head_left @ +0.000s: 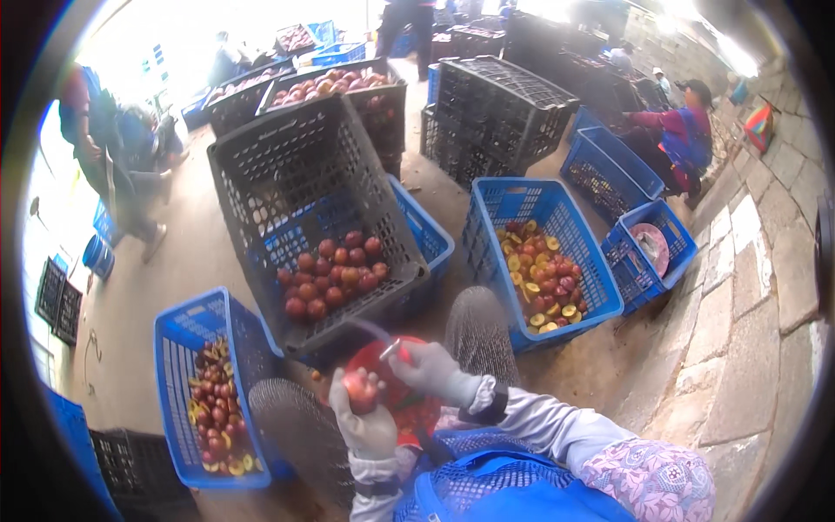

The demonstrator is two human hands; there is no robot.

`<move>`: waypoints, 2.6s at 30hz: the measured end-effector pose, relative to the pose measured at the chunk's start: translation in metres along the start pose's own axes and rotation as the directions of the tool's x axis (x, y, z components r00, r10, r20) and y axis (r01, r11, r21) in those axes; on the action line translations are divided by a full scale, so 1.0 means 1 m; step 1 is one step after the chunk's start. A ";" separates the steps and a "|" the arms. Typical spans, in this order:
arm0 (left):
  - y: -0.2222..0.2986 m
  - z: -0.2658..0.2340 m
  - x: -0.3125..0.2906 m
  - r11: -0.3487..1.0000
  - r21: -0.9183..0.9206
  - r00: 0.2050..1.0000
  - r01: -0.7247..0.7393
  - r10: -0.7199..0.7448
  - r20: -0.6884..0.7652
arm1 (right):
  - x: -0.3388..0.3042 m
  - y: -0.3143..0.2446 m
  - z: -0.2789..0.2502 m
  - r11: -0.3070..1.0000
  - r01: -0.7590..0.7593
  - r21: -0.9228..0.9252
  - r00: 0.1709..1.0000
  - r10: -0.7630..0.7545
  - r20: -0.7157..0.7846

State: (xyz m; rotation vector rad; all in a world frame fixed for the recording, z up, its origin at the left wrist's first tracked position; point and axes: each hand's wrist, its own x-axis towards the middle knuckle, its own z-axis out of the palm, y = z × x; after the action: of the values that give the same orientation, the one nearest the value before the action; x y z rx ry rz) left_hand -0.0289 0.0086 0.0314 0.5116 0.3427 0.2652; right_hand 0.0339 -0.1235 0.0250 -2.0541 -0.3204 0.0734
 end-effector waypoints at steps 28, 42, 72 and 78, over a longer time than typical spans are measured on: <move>0.014 -0.005 0.012 0.928 0.366 0.995 -0.072 0.095 -0.043 | -0.020 -0.032 0.010 0.949 0.220 -0.228 0.947 -0.152 0.281; 0.014 -0.047 0.060 0.646 0.758 0.930 -0.094 0.328 -0.164 | 0.019 -0.022 0.073 0.983 -0.184 -0.022 0.888 0.176 0.425; 0.030 0.003 0.044 0.981 -0.018 0.975 0.196 -0.196 -0.101 | 0.013 -0.046 0.002 0.084 -0.886 0.455 0.450 -0.076 0.890; 0.046 -0.001 0.035 0.829 -0.303 0.871 0.471 -0.381 0.310 | 0.016 -0.041 -0.045 0.528 -0.598 0.603 0.737 0.066 0.673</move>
State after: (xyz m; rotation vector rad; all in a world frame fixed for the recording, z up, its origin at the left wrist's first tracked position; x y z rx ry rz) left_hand -0.0049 0.0593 0.0452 0.0772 0.1584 -0.1741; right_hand 0.0495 -0.1394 0.0843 -1.0790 -0.1655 0.9685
